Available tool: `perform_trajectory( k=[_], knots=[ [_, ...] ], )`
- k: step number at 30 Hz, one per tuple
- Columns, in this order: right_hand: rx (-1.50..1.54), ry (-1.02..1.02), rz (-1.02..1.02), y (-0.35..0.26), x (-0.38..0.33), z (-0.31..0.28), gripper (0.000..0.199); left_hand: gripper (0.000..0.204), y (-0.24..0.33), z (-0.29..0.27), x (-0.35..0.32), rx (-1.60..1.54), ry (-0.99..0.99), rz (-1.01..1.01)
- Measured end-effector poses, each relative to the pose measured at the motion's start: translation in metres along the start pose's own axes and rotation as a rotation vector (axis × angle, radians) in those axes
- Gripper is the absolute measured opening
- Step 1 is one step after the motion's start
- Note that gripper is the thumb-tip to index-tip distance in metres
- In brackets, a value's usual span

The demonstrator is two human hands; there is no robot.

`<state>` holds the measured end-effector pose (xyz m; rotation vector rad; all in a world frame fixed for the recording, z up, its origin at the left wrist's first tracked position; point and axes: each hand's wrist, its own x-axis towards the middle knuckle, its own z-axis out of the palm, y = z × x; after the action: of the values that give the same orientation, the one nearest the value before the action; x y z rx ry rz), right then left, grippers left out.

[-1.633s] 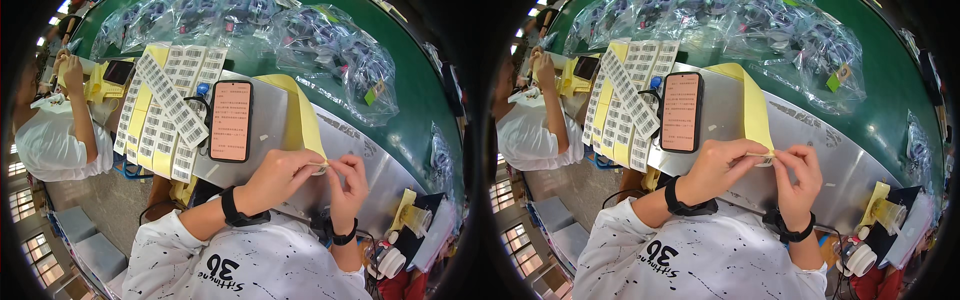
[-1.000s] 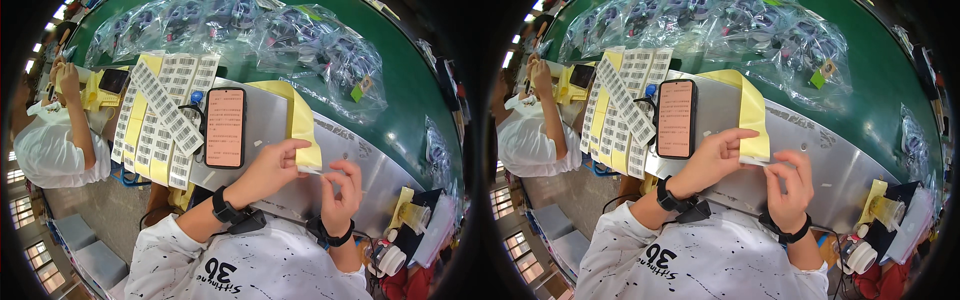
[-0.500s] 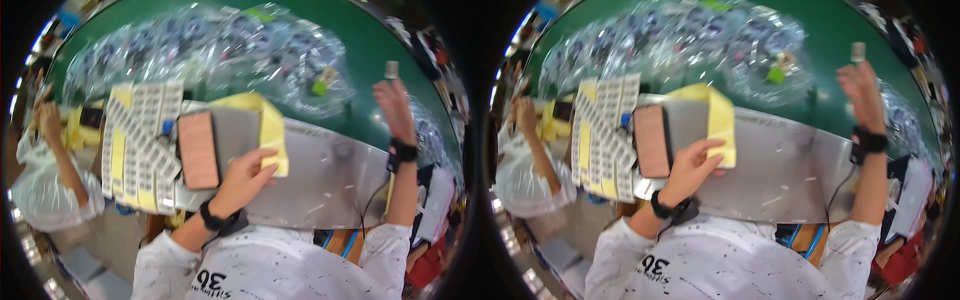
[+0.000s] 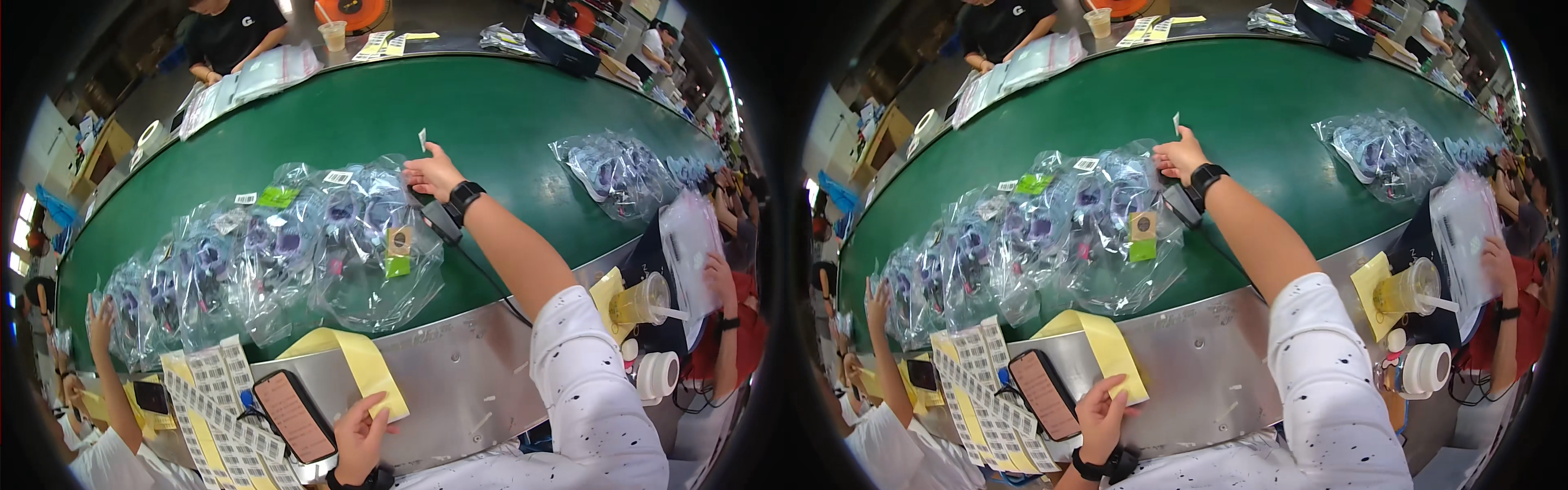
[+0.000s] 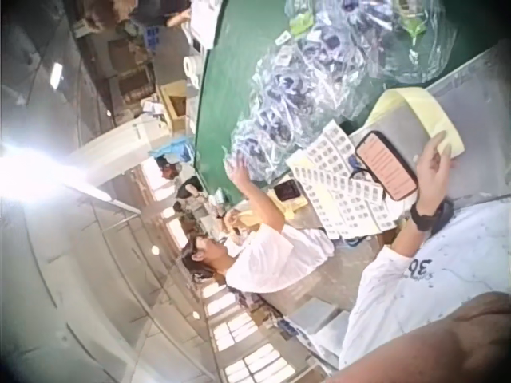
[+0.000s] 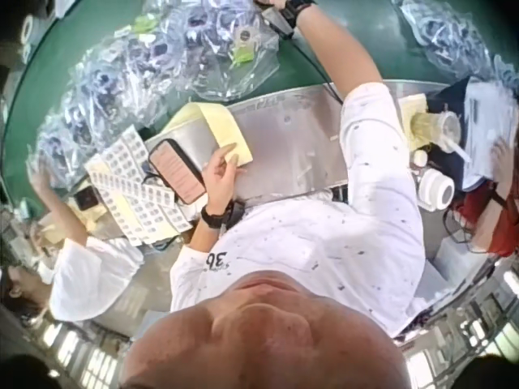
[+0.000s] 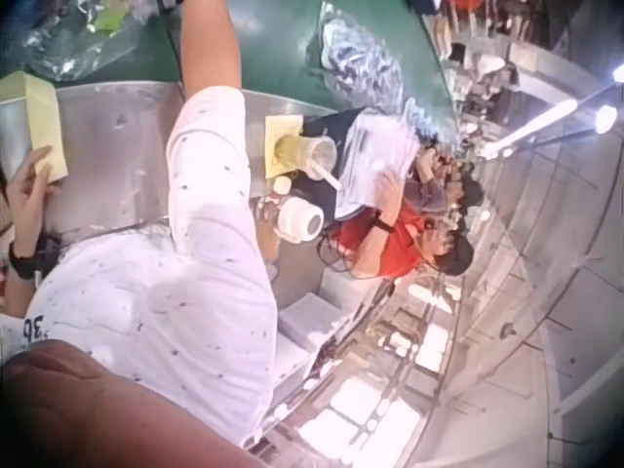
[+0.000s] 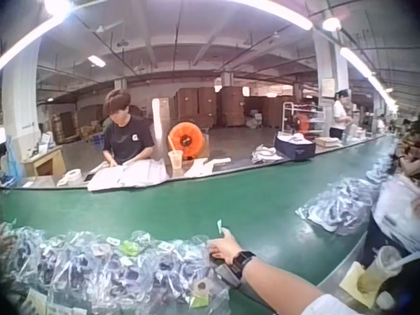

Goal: The person applies barcode labels to clear plastic bags containing purple slippers. They peel individual labels from a sheet, place them on the bags, and use a handheld scanner to scan the barcode on each bag. The labeled bags are then moved to a pile on the table.

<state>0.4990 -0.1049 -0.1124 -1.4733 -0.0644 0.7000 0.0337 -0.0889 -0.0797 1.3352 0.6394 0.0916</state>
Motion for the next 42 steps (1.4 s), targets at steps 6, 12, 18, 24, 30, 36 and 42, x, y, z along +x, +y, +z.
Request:
perform_trajectory(
  k=[6,12,18,24,30,36,42],
  knots=[
    [-0.157,0.208,-0.115,-0.005,0.018,-0.006,0.08,0.027,-0.002,0.001,0.0,0.003,0.055,-0.035],
    [-0.147,0.107,-0.07,-0.035,0.011,-0.064,0.046,0.027,-0.003,0.002,0.0,0.021,0.039,-0.017],
    [-0.093,-0.183,0.198,-0.039,0.027,-0.059,0.028,0.027,-0.002,0.005,0.002,0.042,0.051,-0.03],
    [-0.179,-0.223,0.293,-0.042,0.041,-0.046,0.02,0.026,-0.002,0.01,0.002,0.081,0.045,-0.011],
    [-0.358,-0.032,0.055,-0.029,0.055,-0.024,0.01,0.027,-0.008,0.015,0.006,0.102,0.036,0.049],
    [-0.736,0.051,-0.201,-0.021,0.022,-0.008,0.073,0.024,-0.011,0.006,0.005,0.124,0.007,0.054],
    [-0.516,-0.229,-0.364,-0.039,-0.082,-0.011,0.056,0.012,0.028,-0.01,-0.038,0.26,-0.168,0.223]
  ],
)
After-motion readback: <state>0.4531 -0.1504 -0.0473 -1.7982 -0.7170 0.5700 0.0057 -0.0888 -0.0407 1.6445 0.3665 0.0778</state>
